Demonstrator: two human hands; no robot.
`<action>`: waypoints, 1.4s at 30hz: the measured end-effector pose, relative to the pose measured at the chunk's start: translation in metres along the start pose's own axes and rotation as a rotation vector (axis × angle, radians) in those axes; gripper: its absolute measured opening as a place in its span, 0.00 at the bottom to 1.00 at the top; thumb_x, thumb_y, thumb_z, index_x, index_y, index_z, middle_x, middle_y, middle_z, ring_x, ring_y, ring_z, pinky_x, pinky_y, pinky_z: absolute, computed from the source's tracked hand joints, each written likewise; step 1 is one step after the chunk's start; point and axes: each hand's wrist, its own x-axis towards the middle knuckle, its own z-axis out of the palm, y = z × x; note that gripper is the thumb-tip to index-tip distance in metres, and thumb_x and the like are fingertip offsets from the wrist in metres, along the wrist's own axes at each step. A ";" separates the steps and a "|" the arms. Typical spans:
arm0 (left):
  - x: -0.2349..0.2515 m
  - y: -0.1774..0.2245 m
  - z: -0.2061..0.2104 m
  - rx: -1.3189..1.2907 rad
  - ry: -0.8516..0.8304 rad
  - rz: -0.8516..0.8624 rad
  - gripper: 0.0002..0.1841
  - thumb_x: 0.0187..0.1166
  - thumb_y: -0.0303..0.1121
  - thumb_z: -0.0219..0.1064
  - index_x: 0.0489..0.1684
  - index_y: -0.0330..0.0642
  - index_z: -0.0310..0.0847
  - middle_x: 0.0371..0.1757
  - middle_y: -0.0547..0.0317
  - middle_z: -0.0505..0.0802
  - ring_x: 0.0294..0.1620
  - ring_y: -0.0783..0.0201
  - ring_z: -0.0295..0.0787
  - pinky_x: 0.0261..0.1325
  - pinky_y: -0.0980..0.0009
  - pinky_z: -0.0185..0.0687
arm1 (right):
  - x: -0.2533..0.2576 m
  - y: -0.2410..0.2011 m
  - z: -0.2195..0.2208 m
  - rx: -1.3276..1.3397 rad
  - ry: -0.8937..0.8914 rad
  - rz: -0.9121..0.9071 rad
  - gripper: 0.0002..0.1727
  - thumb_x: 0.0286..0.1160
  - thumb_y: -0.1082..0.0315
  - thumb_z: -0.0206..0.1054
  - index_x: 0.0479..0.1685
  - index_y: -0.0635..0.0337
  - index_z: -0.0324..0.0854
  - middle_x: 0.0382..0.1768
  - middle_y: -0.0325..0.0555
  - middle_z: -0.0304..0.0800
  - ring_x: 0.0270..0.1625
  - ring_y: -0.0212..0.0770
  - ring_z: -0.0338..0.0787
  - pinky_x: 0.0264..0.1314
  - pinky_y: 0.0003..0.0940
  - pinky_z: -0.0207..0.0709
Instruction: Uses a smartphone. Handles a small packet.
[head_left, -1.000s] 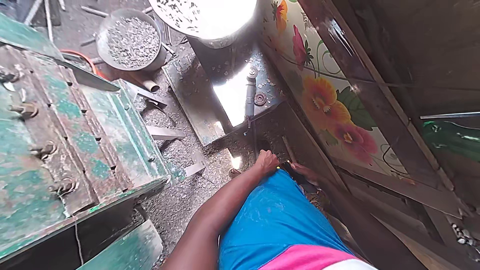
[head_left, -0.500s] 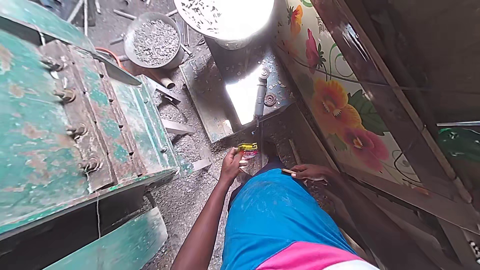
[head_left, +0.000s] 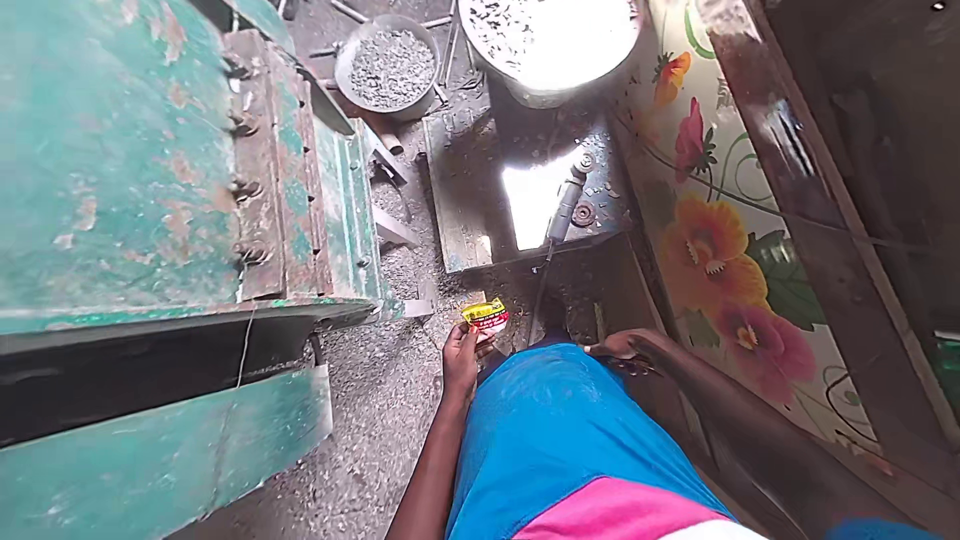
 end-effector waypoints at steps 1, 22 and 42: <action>-0.002 -0.001 -0.003 0.002 0.020 0.019 0.12 0.91 0.26 0.51 0.61 0.28 0.75 0.40 0.47 0.95 0.37 0.60 0.96 0.39 0.68 0.93 | -0.003 -0.003 -0.002 -0.009 -0.005 0.061 0.36 0.77 0.23 0.50 0.32 0.49 0.79 0.17 0.35 0.72 0.16 0.32 0.70 0.23 0.32 0.68; -0.004 -0.013 -0.013 -0.027 0.043 0.149 0.13 0.88 0.27 0.54 0.56 0.28 0.82 0.44 0.48 0.95 0.43 0.61 0.94 0.47 0.66 0.92 | 0.002 0.029 -0.009 0.485 -0.167 -0.636 0.39 0.70 0.46 0.70 0.84 0.45 0.67 0.65 0.39 0.87 0.52 0.30 0.88 0.48 0.28 0.82; -0.055 0.031 -0.009 -0.064 -0.262 0.361 0.21 0.81 0.39 0.69 0.63 0.30 0.81 0.51 0.56 0.94 0.48 0.68 0.92 0.55 0.69 0.89 | -0.107 -0.140 0.038 0.151 0.338 -1.411 0.15 0.72 0.64 0.76 0.51 0.63 0.87 0.40 0.34 0.94 0.43 0.20 0.90 0.53 0.23 0.85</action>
